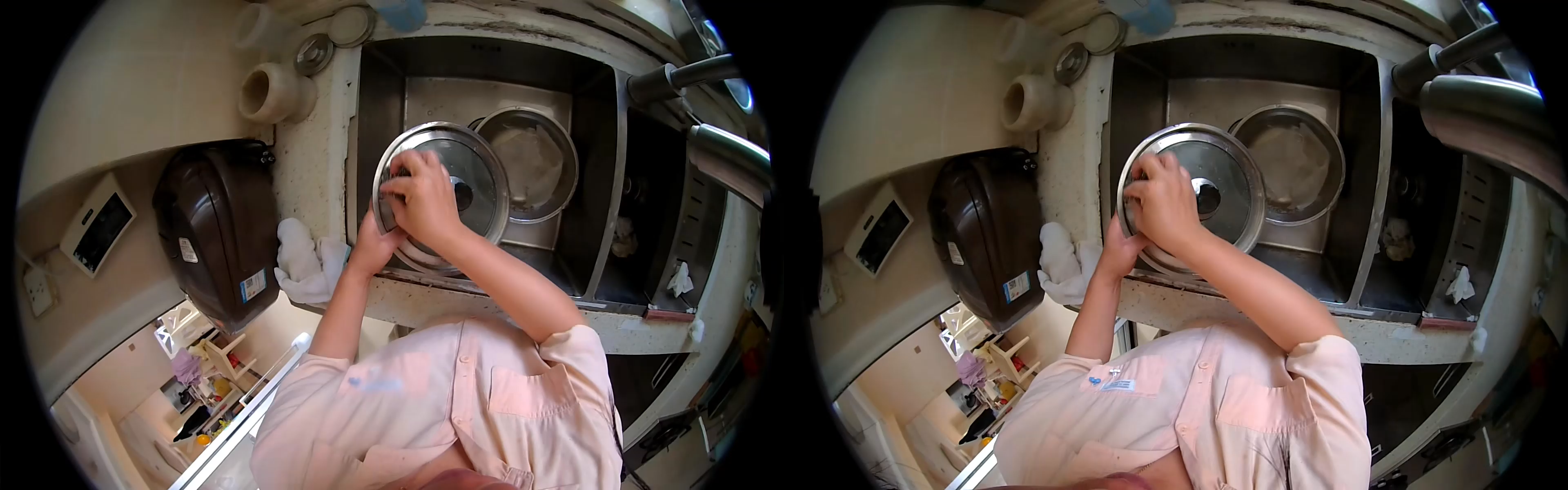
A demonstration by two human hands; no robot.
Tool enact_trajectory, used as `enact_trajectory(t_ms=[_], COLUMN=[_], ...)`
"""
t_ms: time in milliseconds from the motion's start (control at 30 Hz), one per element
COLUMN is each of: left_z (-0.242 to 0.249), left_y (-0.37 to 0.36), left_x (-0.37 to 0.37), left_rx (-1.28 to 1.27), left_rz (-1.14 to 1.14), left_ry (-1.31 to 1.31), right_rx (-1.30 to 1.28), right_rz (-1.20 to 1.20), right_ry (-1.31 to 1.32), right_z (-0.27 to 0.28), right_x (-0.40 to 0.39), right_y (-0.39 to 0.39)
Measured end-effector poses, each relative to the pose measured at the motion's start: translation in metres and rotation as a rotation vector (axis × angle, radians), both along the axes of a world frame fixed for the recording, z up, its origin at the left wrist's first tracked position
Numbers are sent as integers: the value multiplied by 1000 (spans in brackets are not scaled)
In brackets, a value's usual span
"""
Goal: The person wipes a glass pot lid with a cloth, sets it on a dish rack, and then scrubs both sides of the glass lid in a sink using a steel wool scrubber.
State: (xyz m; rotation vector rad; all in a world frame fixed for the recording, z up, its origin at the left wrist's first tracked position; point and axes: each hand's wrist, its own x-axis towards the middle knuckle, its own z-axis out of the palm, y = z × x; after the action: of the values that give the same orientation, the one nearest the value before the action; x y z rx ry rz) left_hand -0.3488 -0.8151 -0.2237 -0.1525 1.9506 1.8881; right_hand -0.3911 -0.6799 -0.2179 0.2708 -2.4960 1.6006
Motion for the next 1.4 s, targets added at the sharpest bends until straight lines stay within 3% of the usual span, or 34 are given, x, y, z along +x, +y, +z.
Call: enact_trajectory(t_ms=[133, 233, 300, 333, 500, 567, 733, 933, 1033, 1133, 1233, 1333, 1400], left_z=[-12, -13, -6, 10, 19, 21, 20, 47, 52, 50, 45, 42, 37], left_y=[-6, -4, 2, 4, 9, 7, 7, 7, -8, -5, -5, -8, -10], left_x=[-1, -4, 3, 0, 0, -4, 2, -3, -25, -22, -13, -5, -3], left_rx=[-37, -56, 28, 112, 60, 106, 193, 332, 180, 164, 143, 82, 46], left_rz=[-28, -34, -33, -109, -15, 39, 63, 40, -216, -177, -60, 14, 28], left_ry=[61, 52, 10, -217, -73, -87, -104, -217, -447, -429, -385, -368, -350], right_rx=[-15, -64, 50, 73, 321, -137, -619, -737, -601, -696, -95, 927, 889], right_rz=[147, 118, -44, -92, -303, -179, -199, 134, 274, 35, -215, -188, 42], right_ry=[-69, -65, 21, -29, -264, -497, -957, -956, -970, -977, -646, -440, -417], right_z=[9, 2, -6, -12, -55, -96, -64, -67, -66, -78, -149, -195, -210], right_x=[16, 6, -19, -30, -52, -53, -34, -33, -37, -37, -40, -2, 5], right_y=[2, 8, 11, 16, 70, 104, 133, 148, 141, 135, 145, 130, 136])
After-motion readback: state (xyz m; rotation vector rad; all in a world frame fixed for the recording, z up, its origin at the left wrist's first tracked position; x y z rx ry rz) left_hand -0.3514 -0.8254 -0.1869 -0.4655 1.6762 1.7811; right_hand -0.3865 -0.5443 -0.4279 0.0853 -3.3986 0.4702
